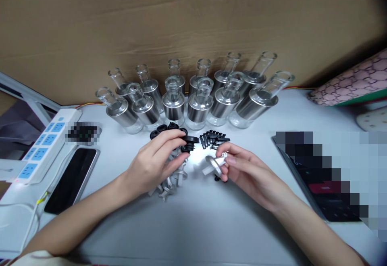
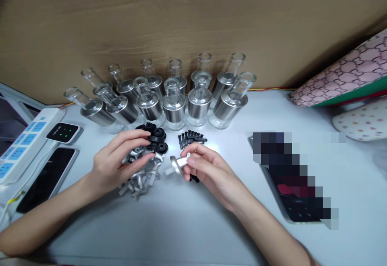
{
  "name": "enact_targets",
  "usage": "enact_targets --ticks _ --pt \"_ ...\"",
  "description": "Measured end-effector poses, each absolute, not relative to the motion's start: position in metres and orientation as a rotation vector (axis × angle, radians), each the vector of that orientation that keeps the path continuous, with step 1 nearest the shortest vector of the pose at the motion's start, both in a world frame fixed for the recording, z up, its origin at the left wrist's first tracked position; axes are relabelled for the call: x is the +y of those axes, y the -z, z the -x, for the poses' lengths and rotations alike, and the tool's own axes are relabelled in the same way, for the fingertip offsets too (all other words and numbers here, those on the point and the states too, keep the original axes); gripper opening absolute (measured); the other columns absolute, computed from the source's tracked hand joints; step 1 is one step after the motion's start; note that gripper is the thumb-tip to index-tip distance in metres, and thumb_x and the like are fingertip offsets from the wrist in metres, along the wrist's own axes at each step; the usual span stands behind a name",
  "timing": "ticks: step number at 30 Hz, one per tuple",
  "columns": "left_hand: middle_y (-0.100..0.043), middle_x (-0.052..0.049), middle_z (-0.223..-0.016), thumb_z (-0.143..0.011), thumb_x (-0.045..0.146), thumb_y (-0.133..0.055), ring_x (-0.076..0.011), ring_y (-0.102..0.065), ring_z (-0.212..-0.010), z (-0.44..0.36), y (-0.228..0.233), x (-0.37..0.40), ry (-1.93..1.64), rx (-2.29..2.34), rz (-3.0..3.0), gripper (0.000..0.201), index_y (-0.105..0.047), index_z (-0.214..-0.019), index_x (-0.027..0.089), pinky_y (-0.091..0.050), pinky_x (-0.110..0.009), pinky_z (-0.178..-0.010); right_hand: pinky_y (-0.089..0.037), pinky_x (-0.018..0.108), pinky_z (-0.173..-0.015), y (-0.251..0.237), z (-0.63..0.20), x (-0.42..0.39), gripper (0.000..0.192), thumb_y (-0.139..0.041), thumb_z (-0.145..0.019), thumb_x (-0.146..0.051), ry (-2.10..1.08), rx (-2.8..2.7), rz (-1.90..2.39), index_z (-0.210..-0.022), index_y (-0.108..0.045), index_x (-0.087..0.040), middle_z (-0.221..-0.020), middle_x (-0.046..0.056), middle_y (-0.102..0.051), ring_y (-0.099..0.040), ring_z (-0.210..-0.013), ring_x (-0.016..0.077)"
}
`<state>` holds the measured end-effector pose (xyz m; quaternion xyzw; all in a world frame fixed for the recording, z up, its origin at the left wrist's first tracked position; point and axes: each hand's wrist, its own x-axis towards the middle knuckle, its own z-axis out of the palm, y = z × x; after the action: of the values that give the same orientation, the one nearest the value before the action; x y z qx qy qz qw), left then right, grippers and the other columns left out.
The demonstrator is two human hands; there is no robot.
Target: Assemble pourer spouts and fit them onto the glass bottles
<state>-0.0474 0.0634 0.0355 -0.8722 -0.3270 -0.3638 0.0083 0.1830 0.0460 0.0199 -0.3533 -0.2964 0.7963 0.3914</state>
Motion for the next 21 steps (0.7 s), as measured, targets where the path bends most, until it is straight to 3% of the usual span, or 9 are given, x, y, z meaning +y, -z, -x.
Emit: enact_targets --ticks 9,21 --pt "-0.069 -0.011 -0.102 -0.084 0.007 -0.057 -0.0157 -0.069 -0.091 0.0429 -0.0340 0.0590 1.116 -0.972 2.917 0.017 -0.058 -0.100 0.013 -0.059 -0.022 -0.078 -0.045 0.014 -0.055 -0.0193 -0.1833 0.0502 0.023 -0.082 -0.070 -0.034 -1.732 -0.602 0.982 -0.078 -0.068 -0.018 -0.056 -0.006 -0.055 -0.052 -0.051 0.0046" --pt "-0.068 -0.011 -0.109 -0.088 0.002 -0.048 -0.0150 -0.067 -0.102 0.0450 -0.0324 0.0554 1.066 -0.858 3.077 0.022 -0.058 -0.105 0.013 -0.056 -0.021 -0.086 -0.048 0.020 -0.058 -0.0213 -0.1782 0.0467 0.027 -0.080 -0.072 -0.038 -1.806 -0.798 1.019 -0.080 -0.064 -0.018 -0.060 -0.003 -0.062 -0.057 -0.057 0.0091"
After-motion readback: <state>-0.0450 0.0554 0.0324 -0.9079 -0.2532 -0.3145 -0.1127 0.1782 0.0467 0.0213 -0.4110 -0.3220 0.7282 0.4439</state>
